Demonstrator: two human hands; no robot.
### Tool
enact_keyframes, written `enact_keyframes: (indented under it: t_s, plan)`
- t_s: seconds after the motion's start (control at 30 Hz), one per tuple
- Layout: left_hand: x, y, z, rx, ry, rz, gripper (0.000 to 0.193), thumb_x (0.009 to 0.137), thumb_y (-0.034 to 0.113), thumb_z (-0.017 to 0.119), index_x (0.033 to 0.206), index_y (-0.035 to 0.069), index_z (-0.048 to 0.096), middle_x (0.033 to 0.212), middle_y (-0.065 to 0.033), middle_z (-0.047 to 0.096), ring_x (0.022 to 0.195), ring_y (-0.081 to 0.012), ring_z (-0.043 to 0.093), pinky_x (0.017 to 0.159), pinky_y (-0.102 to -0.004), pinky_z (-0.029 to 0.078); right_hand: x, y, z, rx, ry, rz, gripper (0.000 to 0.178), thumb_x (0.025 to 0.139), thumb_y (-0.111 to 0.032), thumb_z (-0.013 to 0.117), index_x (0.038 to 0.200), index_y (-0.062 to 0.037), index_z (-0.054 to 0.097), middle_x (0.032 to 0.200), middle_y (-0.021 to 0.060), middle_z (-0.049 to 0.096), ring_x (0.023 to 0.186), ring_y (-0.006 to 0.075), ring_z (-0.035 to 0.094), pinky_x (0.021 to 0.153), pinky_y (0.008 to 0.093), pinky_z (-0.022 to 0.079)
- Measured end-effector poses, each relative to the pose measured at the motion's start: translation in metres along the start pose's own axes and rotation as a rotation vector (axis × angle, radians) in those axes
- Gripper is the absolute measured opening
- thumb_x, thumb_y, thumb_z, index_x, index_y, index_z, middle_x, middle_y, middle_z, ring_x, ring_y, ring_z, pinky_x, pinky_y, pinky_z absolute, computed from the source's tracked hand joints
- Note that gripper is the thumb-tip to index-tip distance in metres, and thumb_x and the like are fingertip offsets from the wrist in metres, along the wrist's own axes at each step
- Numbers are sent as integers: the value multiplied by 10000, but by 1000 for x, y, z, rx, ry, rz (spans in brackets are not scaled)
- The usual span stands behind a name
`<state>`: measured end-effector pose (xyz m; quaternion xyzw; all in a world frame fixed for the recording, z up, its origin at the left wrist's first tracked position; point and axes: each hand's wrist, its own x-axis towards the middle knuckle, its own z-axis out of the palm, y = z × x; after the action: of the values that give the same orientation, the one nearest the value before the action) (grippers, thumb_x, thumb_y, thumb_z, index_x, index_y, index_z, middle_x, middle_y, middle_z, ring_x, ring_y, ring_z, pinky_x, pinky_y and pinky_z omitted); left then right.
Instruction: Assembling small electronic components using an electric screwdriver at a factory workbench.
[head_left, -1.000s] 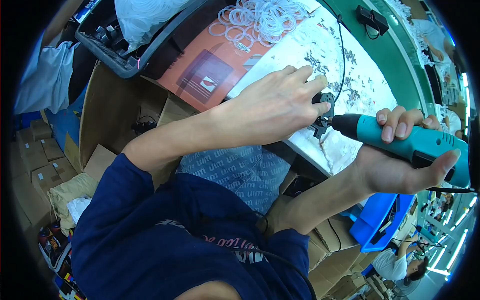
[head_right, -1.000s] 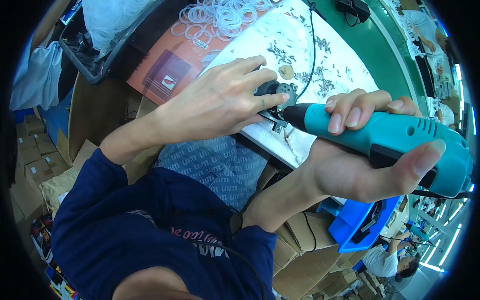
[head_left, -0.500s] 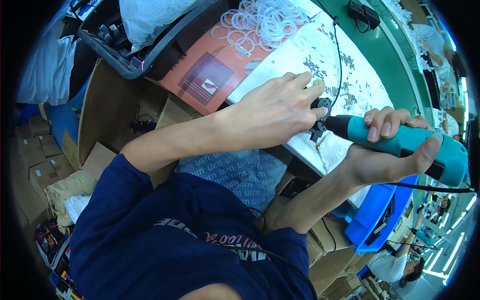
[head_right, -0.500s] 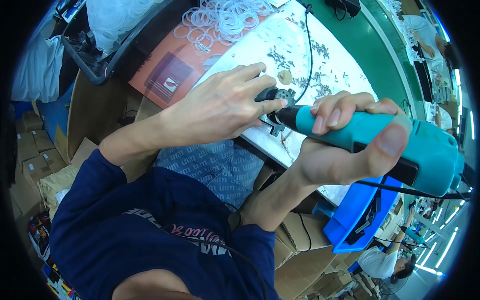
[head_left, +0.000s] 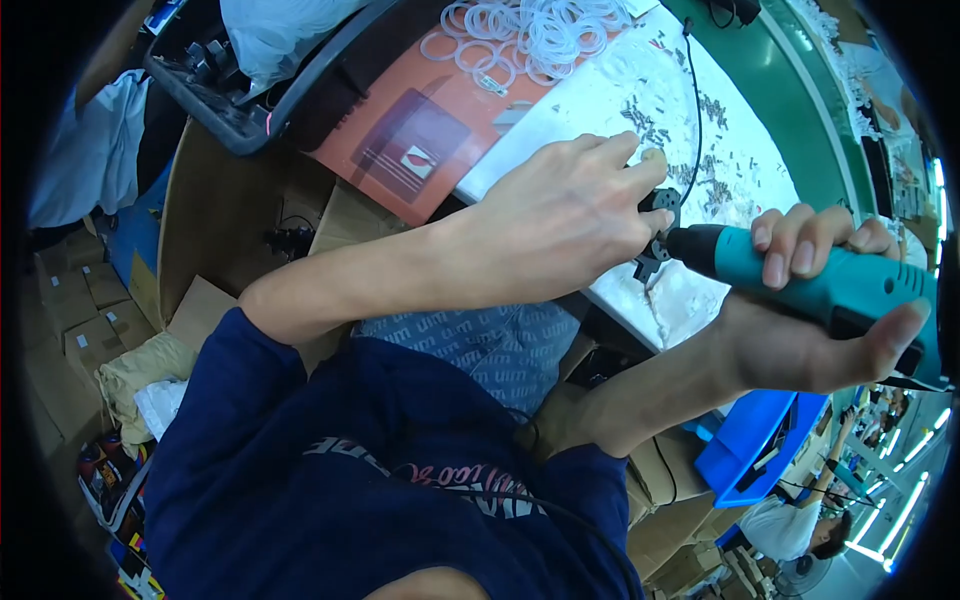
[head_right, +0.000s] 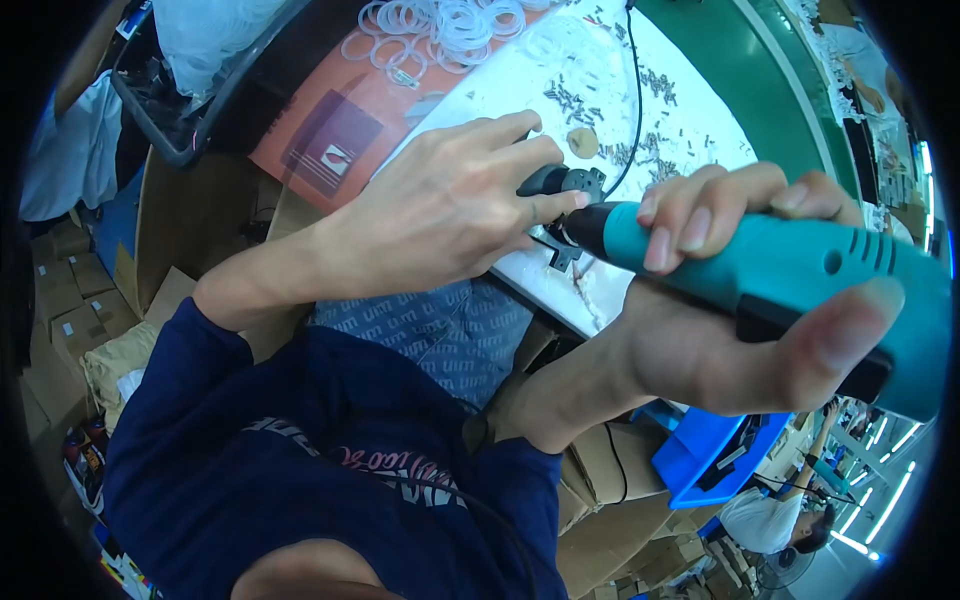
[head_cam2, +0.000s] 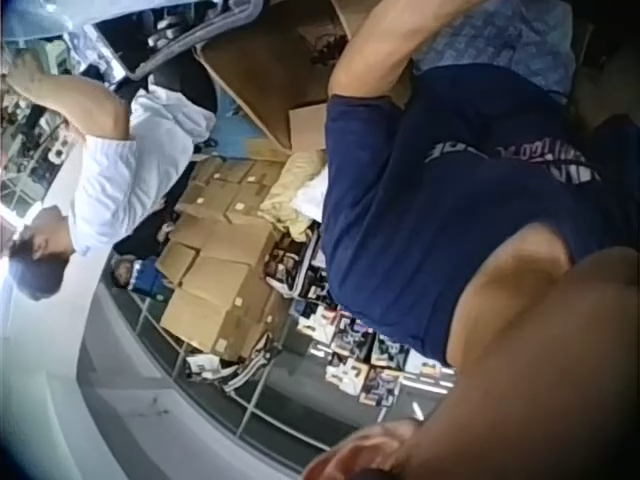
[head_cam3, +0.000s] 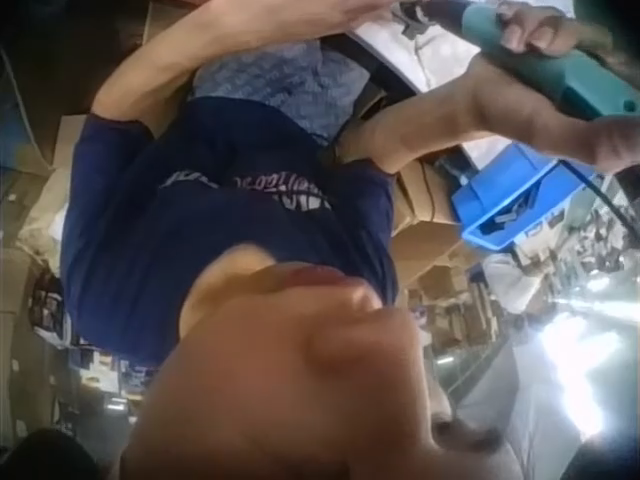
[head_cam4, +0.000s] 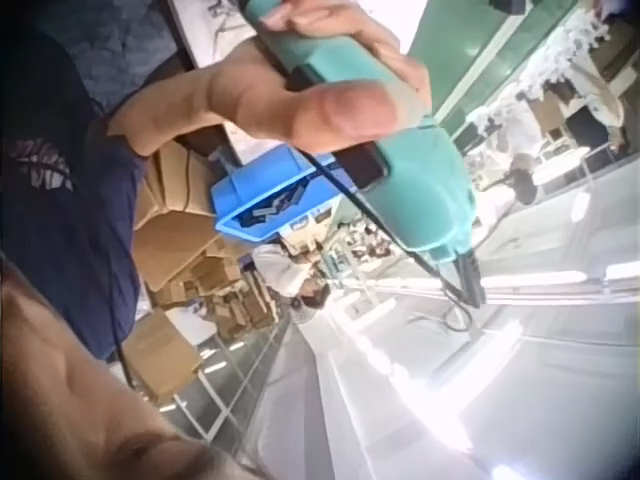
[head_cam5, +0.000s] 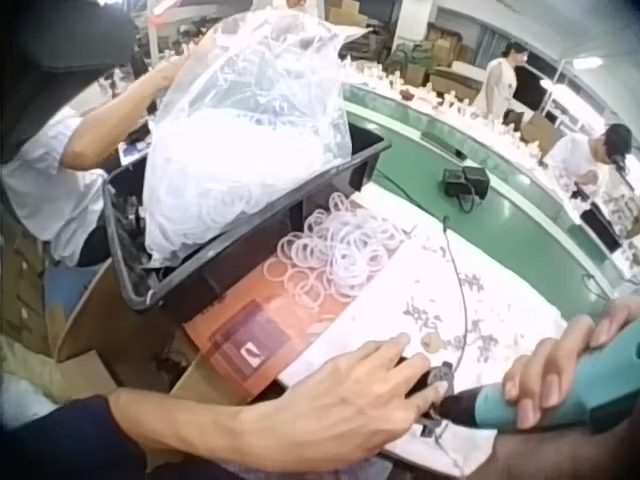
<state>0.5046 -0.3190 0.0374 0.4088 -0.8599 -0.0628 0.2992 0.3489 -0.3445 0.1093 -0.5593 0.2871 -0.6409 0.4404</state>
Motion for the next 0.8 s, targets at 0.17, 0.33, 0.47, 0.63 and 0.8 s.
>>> enact_keyframes:
  t_s: [0.17, 0.33, 0.47, 0.63, 0.8]
  plan:
    - [0, 0, -1, -7, -14, -24, 414, 629, 133, 755, 1033, 71, 689, 997, -79, 557, 936, -221, 556, 696, -320, 507, 9, 4, -1, -119, -78, 26, 529, 834, -564, 498, 903, -41, 477, 623, 69, 475, 459, 119, 438, 527, 266, 406]
    - [4, -2, -3, -78, -33, -58, 389, 608, 130, 773, 988, 82, 704, 996, -56, 562, 938, -206, 566, 697, -319, 504, 11, 5, -1, -96, -80, 71, 525, 828, -564, 506, 897, -44, 477, 618, 65, 476, 458, 112, 442, 518, 266, 404]
    - [4, -4, -2, -115, -2, -80, 382, 584, 131, 790, 957, 103, 714, 994, -45, 578, 943, -206, 587, 704, -330, 502, 8, 5, 2, -190, -56, 30, 547, 819, -582, 506, 903, -43, 474, 620, 62, 470, 460, 113, 430, 528, 265, 405]
    - [5, -8, -3, -120, 19, -48, 387, 576, 131, 797, 952, 104, 711, 1000, -42, 592, 928, -216, 598, 711, -341, 501, 10, 7, -2, 25, -295, 25, 717, 809, -683, 428, 1050, -7, 433, 716, 96, 459, 544, 140, 437, 597, 297, 418]
    - [4, -9, -1, -134, 56, -79, 463, 554, 137, 809, 1000, 100, 692, 972, -38, 607, 890, -230, 606, 729, -347, 499, 17, 18, -15, 279, -354, 91, 931, 837, -748, 208, 1324, 37, 315, 834, 131, 468, 612, 184, 469, 636, 340, 433]
